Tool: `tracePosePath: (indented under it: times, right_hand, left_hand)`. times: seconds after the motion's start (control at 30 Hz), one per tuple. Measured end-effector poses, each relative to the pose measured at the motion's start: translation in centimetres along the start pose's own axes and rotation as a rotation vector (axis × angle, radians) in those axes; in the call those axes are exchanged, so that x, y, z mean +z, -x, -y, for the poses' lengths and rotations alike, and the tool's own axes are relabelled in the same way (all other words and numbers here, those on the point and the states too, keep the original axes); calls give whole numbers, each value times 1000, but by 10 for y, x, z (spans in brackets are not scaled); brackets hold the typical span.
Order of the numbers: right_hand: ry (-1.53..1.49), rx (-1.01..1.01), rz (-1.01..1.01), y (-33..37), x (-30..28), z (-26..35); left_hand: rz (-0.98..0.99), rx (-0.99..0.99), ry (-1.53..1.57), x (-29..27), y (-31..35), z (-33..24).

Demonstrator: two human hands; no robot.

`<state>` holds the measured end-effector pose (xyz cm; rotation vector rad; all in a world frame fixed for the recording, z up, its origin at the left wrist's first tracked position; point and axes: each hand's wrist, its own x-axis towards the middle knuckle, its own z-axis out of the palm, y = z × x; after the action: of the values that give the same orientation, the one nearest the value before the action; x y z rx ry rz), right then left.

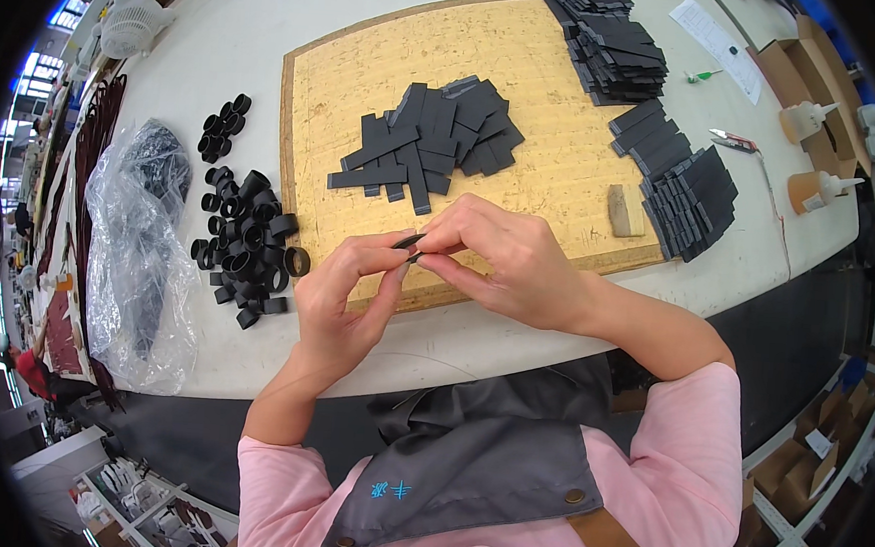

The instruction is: Assembling small black leather strips into loops by folding and pressing them together.

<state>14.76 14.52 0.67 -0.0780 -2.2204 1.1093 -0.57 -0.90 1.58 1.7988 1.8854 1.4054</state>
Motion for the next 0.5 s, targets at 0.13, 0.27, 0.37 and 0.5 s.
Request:
tracePosePath:
  times: [0.13, 0.27, 0.37, 0.5]
  right_hand:
    - [39, -12, -7, -1, 2, 0]
    - [58, 17, 24, -1, 1, 2]
    - [44, 58, 64, -2, -1, 3]
    - [12, 98, 108, -3, -4, 2]
  left_hand:
    - [-5, 9, -38, 0, -1, 0]
    - [-6, 23, -85, 1, 1, 2]
    - [20, 16, -118, 1, 1, 1]
    - [30, 55, -169, 5, 3, 4]
